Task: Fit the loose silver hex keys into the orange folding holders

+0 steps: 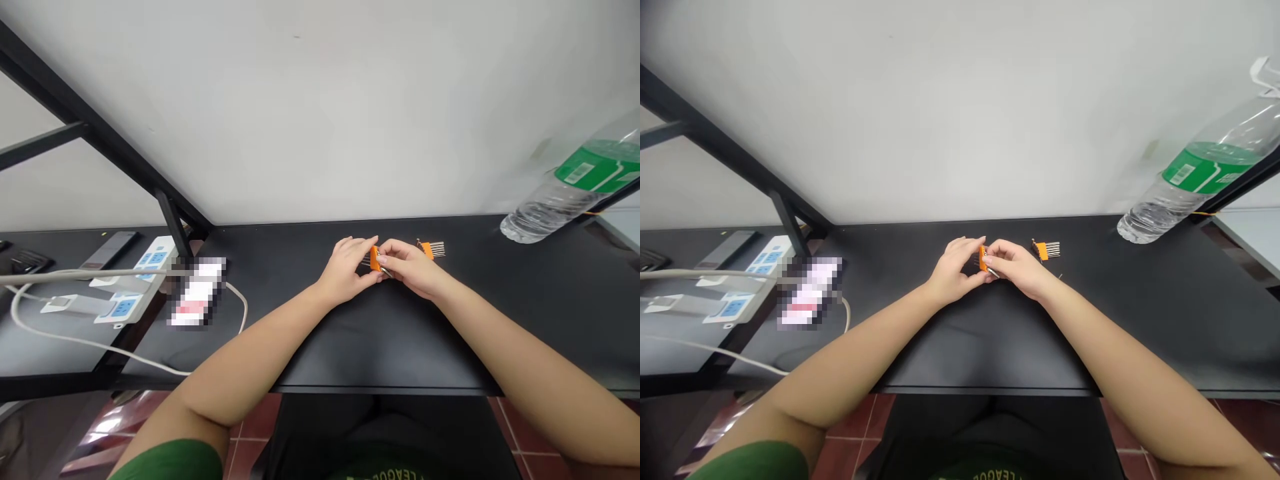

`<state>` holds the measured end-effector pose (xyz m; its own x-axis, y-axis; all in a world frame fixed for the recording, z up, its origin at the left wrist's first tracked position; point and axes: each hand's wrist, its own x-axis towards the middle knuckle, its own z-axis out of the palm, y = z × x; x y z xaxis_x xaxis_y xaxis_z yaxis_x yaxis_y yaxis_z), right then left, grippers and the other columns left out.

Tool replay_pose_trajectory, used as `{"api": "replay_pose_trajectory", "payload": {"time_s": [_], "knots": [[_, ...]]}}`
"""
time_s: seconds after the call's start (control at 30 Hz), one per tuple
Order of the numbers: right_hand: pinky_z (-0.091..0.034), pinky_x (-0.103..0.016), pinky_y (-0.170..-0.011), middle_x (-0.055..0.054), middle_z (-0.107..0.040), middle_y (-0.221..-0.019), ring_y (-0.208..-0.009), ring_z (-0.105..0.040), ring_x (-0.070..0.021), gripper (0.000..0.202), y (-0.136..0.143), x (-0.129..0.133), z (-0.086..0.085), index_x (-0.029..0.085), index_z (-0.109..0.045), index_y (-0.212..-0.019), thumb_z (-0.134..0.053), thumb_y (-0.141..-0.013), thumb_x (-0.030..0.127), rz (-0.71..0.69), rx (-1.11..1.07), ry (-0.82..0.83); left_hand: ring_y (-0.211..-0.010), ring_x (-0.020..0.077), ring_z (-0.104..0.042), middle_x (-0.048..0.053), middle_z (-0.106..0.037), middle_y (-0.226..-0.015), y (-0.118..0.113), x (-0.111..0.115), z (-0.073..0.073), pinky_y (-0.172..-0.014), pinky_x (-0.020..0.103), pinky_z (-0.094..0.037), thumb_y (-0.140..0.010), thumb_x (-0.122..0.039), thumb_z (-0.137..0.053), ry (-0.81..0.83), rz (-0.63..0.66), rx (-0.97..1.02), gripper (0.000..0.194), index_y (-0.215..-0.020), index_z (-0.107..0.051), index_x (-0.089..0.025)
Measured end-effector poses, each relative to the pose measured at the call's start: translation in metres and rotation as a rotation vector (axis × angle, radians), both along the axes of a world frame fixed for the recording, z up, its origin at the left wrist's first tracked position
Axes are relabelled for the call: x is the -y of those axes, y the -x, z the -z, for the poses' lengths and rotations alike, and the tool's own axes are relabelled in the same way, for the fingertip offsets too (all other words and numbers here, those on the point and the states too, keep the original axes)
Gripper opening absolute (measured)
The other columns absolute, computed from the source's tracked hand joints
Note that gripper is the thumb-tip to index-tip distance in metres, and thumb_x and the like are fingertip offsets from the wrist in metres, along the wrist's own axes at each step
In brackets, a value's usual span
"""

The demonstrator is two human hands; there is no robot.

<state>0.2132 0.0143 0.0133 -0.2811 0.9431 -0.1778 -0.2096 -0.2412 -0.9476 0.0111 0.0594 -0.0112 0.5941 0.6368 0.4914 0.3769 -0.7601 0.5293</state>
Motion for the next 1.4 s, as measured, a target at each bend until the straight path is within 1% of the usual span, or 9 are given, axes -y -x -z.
{"api": "replay_pose_trajectory", "payload": {"time_s": [0.23, 0.4, 0.5, 0.7, 0.9, 1.07, 1.17, 1.27, 1.4], "knots": [[-0.047, -0.029, -0.067, 0.002, -0.062, -0.075, -0.069, -0.058, -0.0149, 0.03, 0.001, -0.002, 0.002, 0.021, -0.057, -0.083, -0.069, -0.091, 0.047, 0.02, 0.286, -0.15, -0.131, 0.0281, -0.062, 0.009, -0.072, -0.131, -0.003, 0.002, -0.003, -0.12, 0.051, -0.037, -0.082, -0.04, -0.082, 0.029, -0.028, -0.099, 0.052, -0.129, -0.065, -0.022], [-0.043, -0.03, -0.07, -0.002, -0.069, -0.082, -0.073, -0.061, -0.0184, 0.01, -0.042, -0.001, -0.033, 0.023, -0.063, -0.082, -0.057, -0.09, 0.026, -0.149, 1.12, -0.379, -0.134, 0.0276, -0.06, 0.008, -0.072, -0.133, -0.003, 0.003, -0.004, -0.123, 0.052, -0.033, -0.083, -0.028, -0.075, 0.009, -0.045, -0.134, 0.049, -0.131, -0.064, -0.023], [-0.039, -0.029, -0.063, -0.002, -0.069, -0.081, -0.067, -0.06, -0.0184, 0.007, -0.078, 0.004, -0.051, 0.024, -0.063, -0.079, -0.058, -0.082, 0.02, -0.314, 1.494, -0.153, -0.133, 0.0273, -0.06, 0.008, -0.072, -0.133, -0.003, 0.003, -0.004, -0.123, 0.052, -0.032, -0.083, -0.027, -0.073, 0.012, -0.069, -0.125, 0.049, -0.131, -0.064, -0.023], [-0.037, -0.031, -0.059, -0.005, -0.071, -0.087, -0.064, -0.062, -0.0205, 0.024, -0.094, 0.009, -0.048, 0.027, -0.071, -0.088, -0.064, -0.07, 0.013, -0.514, 1.684, 0.116, -0.13, 0.027, -0.062, 0.008, -0.072, -0.13, -0.001, 0.001, -0.001, -0.123, 0.051, -0.034, -0.082, -0.029, -0.075, 0.043, -0.093, -0.08, 0.049, -0.129, -0.066, -0.022], [-0.04, -0.032, -0.059, -0.011, -0.07, -0.084, -0.07, -0.065, -0.0236, 0.007, -0.055, 0.003, -0.048, 0.02, -0.069, -0.077, -0.064, -0.078, 0.015, -0.658, 1.763, 0.103, -0.127, 0.0266, -0.064, 0.008, -0.074, -0.126, -0.001, 0.001, -0.001, -0.122, 0.05, -0.036, -0.079, -0.028, -0.077, 0.06, -0.103, -0.037, 0.048, -0.126, -0.067, -0.022], [-0.037, -0.029, -0.058, -0.012, -0.071, -0.088, -0.073, -0.065, -0.0217, 0.01, -0.036, 0.005, -0.038, 0.018, -0.067, -0.077, -0.059, -0.08, 0.012, -0.56, 1.7, -0.164, -0.128, 0.0274, -0.064, 0.008, -0.074, -0.126, -0.003, 0.003, -0.003, -0.123, 0.052, -0.034, -0.078, -0.029, -0.078, 0.057, -0.076, -0.065, 0.05, -0.126, -0.066, -0.022], [-0.037, -0.028, -0.059, -0.006, -0.071, -0.085, -0.072, -0.063, -0.0183, 0.01, -0.036, 0.003, -0.033, 0.02, -0.062, -0.075, -0.058, -0.081, 0.013, -0.372, 1.507, -0.348, -0.128, 0.0282, -0.063, 0.008, -0.075, -0.124, -0.003, 0.003, -0.003, -0.12, 0.052, -0.038, -0.078, -0.026, -0.077, 0.052, -0.08, -0.055, 0.049, -0.126, -0.067, -0.022], [-0.042, -0.028, -0.061, -0.002, -0.067, -0.074, -0.065, -0.061, -0.0165, 0.007, -0.039, -0.001, -0.03, 0.021, -0.06, -0.076, -0.06, -0.08, 0.015, -0.078, 1.306, -0.314, -0.13, 0.0286, -0.061, 0.007, -0.075, -0.122, -0.004, 0.003, -0.002, -0.115, 0.049, -0.043, -0.078, -0.023, -0.076, 0.054, -0.056, -0.035, 0.049, -0.126, -0.066, -0.022], [-0.054, -0.03, -0.057, -0.001, -0.071, -0.084, -0.062, -0.066, -0.0161, 0.028, -0.035, -0.003, -0.022, 0.022, -0.066, -0.112, -0.069, -0.084, 0.026, 0.197, 0.699, -0.219, -0.131, 0.0291, -0.06, 0.007, -0.075, -0.121, -0.006, 0.004, -0.002, -0.115, 0.05, -0.042, -0.079, -0.022, -0.076, 0.047, -0.037, -0.035, 0.049, -0.126, -0.066, -0.022]]}}
